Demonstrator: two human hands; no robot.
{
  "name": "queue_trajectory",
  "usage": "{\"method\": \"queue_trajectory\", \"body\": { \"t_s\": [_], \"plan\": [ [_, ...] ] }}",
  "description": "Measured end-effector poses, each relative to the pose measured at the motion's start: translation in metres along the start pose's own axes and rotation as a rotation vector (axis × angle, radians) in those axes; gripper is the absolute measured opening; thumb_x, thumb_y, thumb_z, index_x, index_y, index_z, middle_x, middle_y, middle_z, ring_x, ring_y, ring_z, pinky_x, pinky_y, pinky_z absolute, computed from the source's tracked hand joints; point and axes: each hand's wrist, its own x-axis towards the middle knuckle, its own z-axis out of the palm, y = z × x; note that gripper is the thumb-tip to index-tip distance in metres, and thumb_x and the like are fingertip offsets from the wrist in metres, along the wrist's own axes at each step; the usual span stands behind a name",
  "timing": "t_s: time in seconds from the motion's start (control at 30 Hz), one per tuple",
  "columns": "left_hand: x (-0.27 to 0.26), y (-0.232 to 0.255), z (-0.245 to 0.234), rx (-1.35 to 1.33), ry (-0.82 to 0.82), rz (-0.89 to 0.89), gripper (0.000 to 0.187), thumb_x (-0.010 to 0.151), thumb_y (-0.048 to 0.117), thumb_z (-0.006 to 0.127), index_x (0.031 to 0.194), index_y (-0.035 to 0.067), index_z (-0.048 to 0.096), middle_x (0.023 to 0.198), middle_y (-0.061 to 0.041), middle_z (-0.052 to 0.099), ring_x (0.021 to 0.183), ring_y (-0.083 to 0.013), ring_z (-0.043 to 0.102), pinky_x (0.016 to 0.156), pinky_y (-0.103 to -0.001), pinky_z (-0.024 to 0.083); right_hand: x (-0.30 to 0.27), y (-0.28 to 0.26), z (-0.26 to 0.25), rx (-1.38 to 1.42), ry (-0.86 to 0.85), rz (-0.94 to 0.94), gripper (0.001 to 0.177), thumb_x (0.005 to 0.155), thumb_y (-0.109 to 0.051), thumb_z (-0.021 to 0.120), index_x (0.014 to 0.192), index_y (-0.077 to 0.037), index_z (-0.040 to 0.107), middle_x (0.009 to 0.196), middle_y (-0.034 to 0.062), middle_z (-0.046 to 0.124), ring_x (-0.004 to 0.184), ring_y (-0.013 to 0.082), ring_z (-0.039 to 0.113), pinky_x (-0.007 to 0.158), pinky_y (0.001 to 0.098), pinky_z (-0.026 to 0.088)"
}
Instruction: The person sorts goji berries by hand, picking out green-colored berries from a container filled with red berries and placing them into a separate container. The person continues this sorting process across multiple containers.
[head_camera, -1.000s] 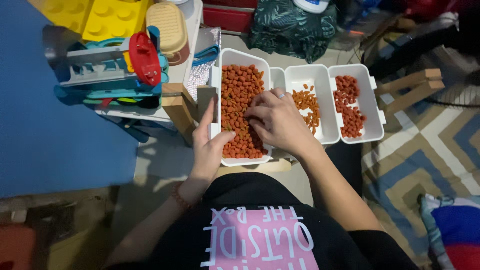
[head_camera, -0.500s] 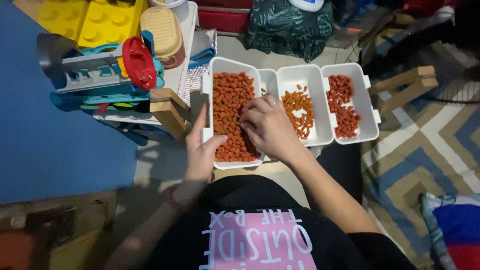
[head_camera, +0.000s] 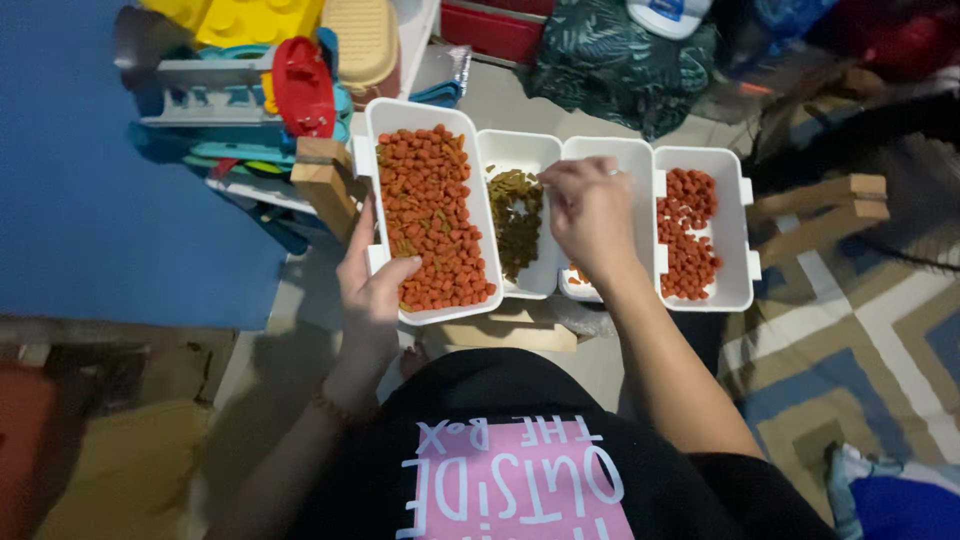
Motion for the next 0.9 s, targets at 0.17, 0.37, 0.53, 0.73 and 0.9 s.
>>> {"method": "queue_trajectory", "body": {
  "t_s": [0.17, 0.37, 0.53, 0.73, 0.9],
  "plan": [
    [-0.005, -0.009, 0.010, 0.020, 0.016, 0.065, 0.077, 0.086, -0.007, 0.050, 0.160, -0.005, 0.033, 0.145, -0.015, 0.058, 0.128, -0.0194, 0.060, 0.111, -0.032, 0.047, -0.006, -0.002, -0.004, 0.154, -0.071, 0.008, 0.021, 0.090, -0.006, 0.069, 0.107, -0.008, 0.080, 0.110, 0.0085, 0.075, 0.108, 0.0309, 0.062, 0.097, 0.0465, 0.045],
    [-0.011, -0.030, 0.033, 0.010, 0.015, -0.012, 0.081, 0.082, -0.008, 0.052, 0.160, -0.003, 0.031, 0.141, -0.016, 0.060, 0.122, -0.0196, 0.062, 0.106, -0.032, 0.050, -0.009, -0.004, -0.030, 0.246, -0.003, -0.033, 0.014, 0.090, -0.014, 0.075, 0.103, -0.010, 0.079, 0.106, 0.0077, 0.072, 0.108, 0.0304, 0.060, 0.095, 0.0434, 0.047],
    [-0.019, -0.042, 0.062, 0.061, -0.062, 0.005, 0.081, 0.083, -0.008, 0.052, 0.161, -0.004, 0.031, 0.141, -0.015, 0.061, 0.123, -0.0184, 0.062, 0.107, -0.031, 0.050, -0.010, -0.002, -0.027, 0.088, -0.021, -0.132, 0.015, 0.087, -0.019, 0.079, 0.101, -0.012, 0.081, 0.100, 0.0086, 0.067, 0.101, 0.0331, 0.056, 0.090, 0.0462, 0.045],
    [-0.030, -0.059, 0.090, 0.005, -0.061, 0.024, 0.083, 0.083, -0.008, 0.052, 0.162, -0.004, 0.029, 0.144, -0.014, 0.056, 0.124, -0.0177, 0.058, 0.108, -0.030, 0.046, -0.022, 0.014, -0.038, 0.049, -0.058, -0.140, 0.018, 0.086, -0.018, 0.078, 0.102, -0.009, 0.080, 0.105, 0.0105, 0.064, 0.103, 0.0337, 0.054, 0.090, 0.0472, 0.043],
    [-0.042, -0.069, 0.105, 0.025, -0.076, 0.026, 0.082, 0.083, -0.005, 0.051, 0.162, -0.003, 0.027, 0.143, -0.014, 0.057, 0.126, -0.0176, 0.058, 0.110, -0.030, 0.047, -0.034, 0.021, -0.044, 0.039, -0.060, -0.147, 0.016, 0.083, -0.016, 0.077, 0.097, -0.007, 0.078, 0.114, 0.0120, 0.062, 0.111, 0.0356, 0.053, 0.094, 0.0476, 0.043]
  ]
}}
